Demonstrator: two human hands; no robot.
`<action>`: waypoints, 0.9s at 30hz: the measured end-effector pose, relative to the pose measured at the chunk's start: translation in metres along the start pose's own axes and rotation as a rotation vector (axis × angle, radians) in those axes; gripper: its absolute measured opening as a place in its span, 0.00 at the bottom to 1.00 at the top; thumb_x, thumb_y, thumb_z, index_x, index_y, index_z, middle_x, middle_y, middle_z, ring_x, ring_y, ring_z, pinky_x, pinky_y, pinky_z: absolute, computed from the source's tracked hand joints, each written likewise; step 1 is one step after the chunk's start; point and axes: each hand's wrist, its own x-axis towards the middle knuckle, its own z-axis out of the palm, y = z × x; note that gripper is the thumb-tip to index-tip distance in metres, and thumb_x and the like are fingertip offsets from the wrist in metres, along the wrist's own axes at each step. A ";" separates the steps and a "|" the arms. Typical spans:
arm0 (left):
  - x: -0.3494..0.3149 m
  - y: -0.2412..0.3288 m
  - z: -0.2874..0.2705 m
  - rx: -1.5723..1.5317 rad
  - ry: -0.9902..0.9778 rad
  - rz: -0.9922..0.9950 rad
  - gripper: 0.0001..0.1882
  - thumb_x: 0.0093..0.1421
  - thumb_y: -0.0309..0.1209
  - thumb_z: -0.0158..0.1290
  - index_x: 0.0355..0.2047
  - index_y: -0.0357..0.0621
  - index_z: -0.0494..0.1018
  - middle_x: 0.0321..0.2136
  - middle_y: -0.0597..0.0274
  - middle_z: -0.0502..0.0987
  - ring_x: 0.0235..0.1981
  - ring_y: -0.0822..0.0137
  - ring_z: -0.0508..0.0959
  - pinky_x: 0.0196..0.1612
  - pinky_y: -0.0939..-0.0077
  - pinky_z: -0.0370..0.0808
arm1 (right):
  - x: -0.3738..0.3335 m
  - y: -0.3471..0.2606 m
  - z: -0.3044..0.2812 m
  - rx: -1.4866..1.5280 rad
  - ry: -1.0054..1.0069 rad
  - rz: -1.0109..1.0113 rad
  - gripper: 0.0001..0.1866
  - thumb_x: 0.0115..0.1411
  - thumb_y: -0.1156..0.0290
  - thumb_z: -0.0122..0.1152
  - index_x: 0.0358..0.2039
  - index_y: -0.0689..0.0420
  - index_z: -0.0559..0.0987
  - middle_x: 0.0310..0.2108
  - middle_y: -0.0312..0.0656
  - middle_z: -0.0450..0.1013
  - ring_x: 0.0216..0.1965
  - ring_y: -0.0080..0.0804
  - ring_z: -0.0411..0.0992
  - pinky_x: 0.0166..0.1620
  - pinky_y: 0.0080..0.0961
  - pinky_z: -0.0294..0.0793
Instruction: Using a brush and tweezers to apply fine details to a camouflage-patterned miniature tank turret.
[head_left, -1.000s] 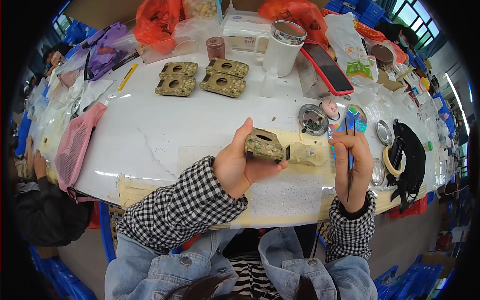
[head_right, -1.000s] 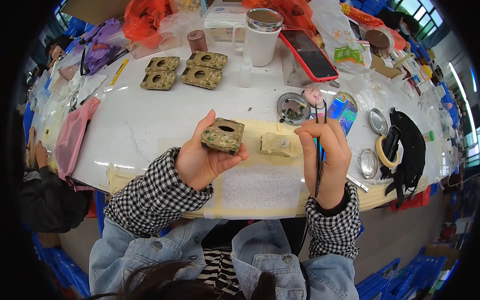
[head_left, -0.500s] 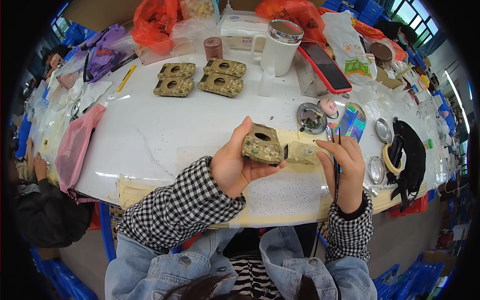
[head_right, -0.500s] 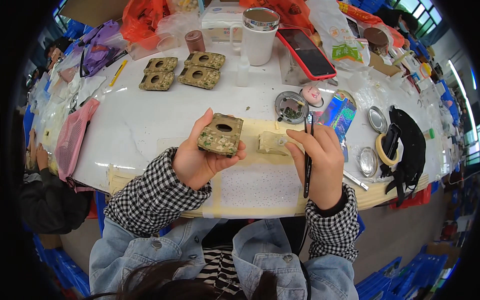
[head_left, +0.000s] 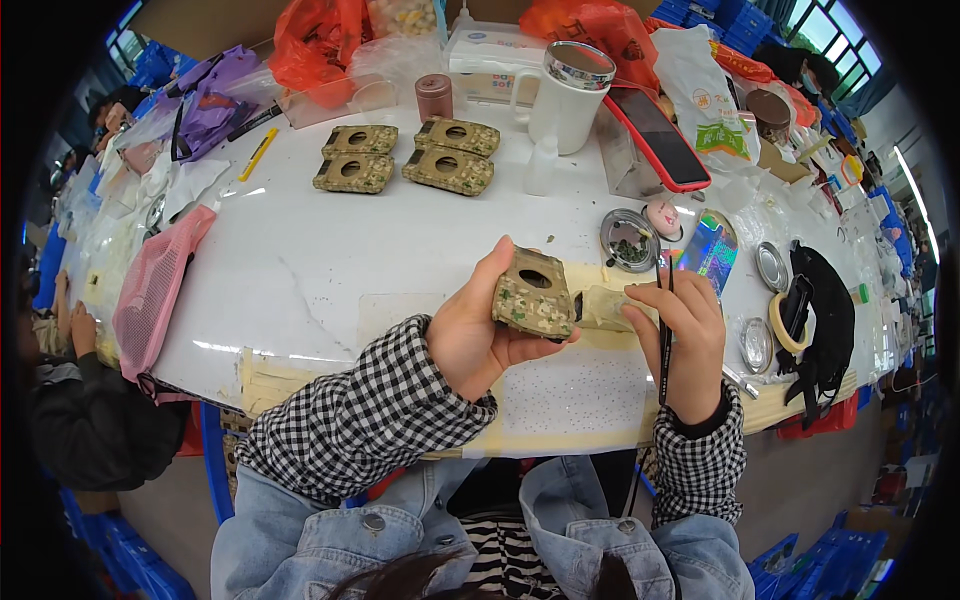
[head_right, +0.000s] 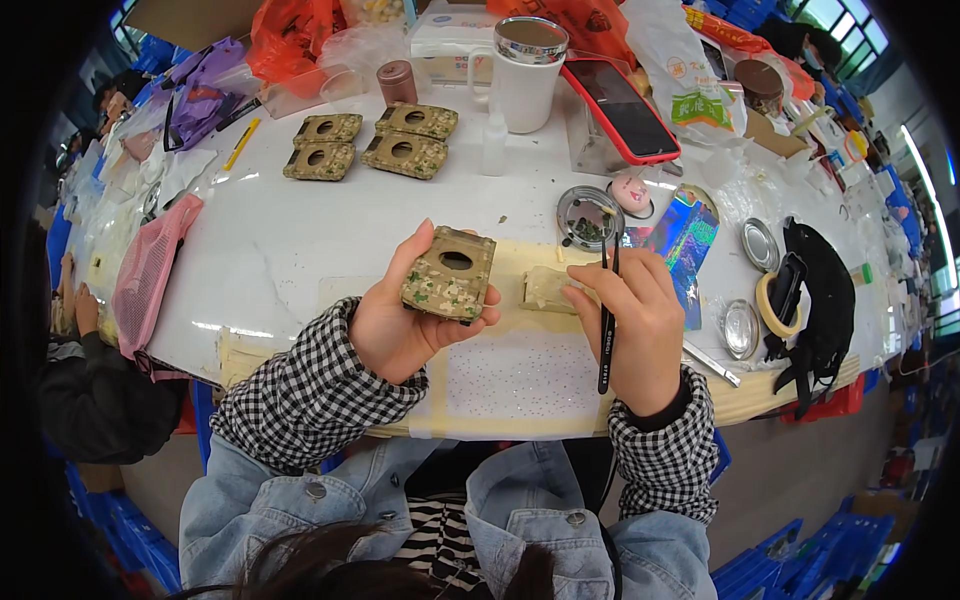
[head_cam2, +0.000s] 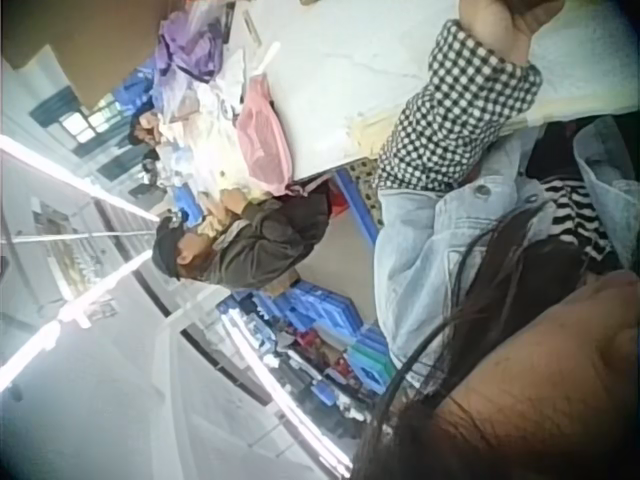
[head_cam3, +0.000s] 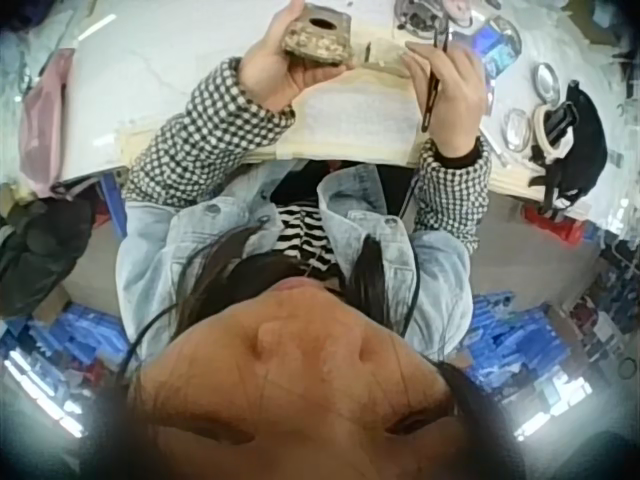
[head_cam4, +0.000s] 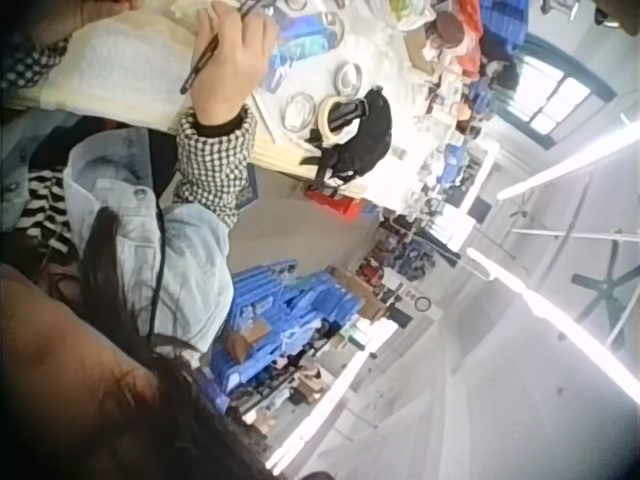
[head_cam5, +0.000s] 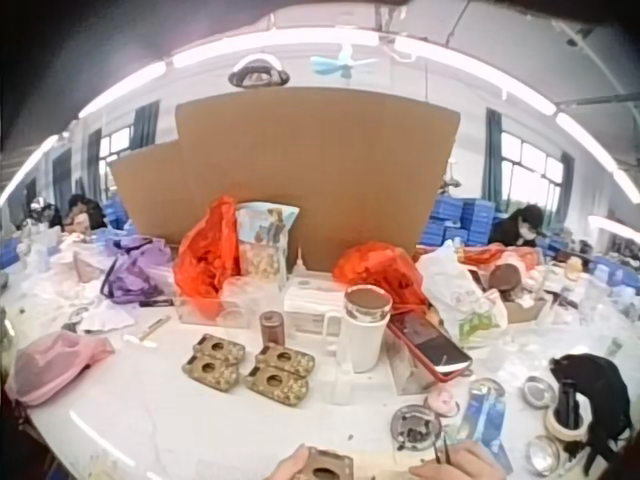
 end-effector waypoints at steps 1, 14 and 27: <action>0.000 0.000 0.000 0.002 -0.001 -0.001 0.29 0.62 0.53 0.34 0.44 0.36 0.63 0.32 0.46 0.75 0.32 0.60 0.79 0.33 0.76 0.81 | 0.000 0.000 0.000 0.002 -0.002 -0.002 0.12 0.39 0.78 0.66 0.28 0.59 0.76 0.25 0.43 0.69 0.32 0.40 0.68 0.36 0.30 0.68; 0.001 0.000 -0.002 -0.009 -0.023 -0.008 0.29 0.62 0.53 0.33 0.44 0.37 0.63 0.33 0.45 0.75 0.32 0.58 0.79 0.34 0.75 0.81 | 0.005 -0.001 0.004 -0.005 -0.012 -0.020 0.10 0.40 0.78 0.66 0.26 0.60 0.76 0.25 0.42 0.69 0.32 0.39 0.68 0.34 0.29 0.68; 0.008 0.002 -0.019 -0.178 -0.315 -0.203 0.31 0.61 0.54 0.32 0.41 0.37 0.68 0.26 0.47 0.76 0.27 0.55 0.79 0.29 0.72 0.79 | 0.013 -0.020 -0.029 0.141 0.148 0.060 0.08 0.44 0.82 0.63 0.26 0.61 0.75 0.26 0.44 0.71 0.30 0.37 0.69 0.34 0.26 0.68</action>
